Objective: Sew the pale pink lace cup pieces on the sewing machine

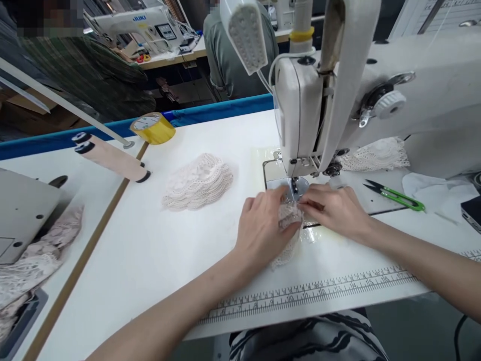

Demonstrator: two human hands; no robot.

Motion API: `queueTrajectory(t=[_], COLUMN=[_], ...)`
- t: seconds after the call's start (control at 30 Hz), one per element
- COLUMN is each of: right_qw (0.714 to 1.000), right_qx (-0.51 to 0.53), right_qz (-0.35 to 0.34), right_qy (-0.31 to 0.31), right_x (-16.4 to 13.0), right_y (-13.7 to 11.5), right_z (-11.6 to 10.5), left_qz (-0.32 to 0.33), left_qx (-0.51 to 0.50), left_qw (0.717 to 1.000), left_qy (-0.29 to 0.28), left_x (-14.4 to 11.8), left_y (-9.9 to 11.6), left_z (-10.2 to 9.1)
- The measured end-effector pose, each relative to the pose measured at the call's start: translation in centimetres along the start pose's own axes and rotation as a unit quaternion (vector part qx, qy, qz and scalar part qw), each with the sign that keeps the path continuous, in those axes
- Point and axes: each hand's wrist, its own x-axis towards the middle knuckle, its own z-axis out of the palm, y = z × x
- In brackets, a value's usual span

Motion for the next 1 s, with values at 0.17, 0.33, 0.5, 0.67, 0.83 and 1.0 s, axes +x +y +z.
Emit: queueTrajectory(t=[0.17, 0.33, 0.5, 0.67, 0.83, 1.0], right_qw=[0.995, 0.994, 0.997, 0.982, 0.978, 0.977], right_qx=[0.057, 0.071, -0.006, -0.097, -0.110, -0.133], right_qz=[0.082, 0.082, -0.034, -0.148, -0.174, -0.161], right_qy=[0.001, 0.033, 0.072, 0.063, 0.044, 0.048], right_x=[0.6, 0.7, -0.4, -1.3, -1.1, -1.4], right_y=[0.0, 0.6, 1.1, 0.6, 0.1, 0.4], right_z=[0.1, 0.4, -0.1, -0.6, -0.6, -0.4], left_qz=[0.177, 0.193, 0.182, 0.188, 0.203, 0.207], left_qx=[0.107, 0.135, 0.132, 0.128, 0.127, 0.126], left_qw=[0.975, 0.971, 0.974, 0.973, 0.970, 0.969], left_qy=[0.083, 0.035, 0.016, 0.030, 0.043, 0.039], left_x=[-0.7, -1.7, -1.2, -0.5, -0.3, -0.4], left_y=[0.4, 1.0, 0.6, 0.0, -0.3, -0.3], left_z=[0.2, 0.0, -0.2, 0.1, 0.3, 0.4])
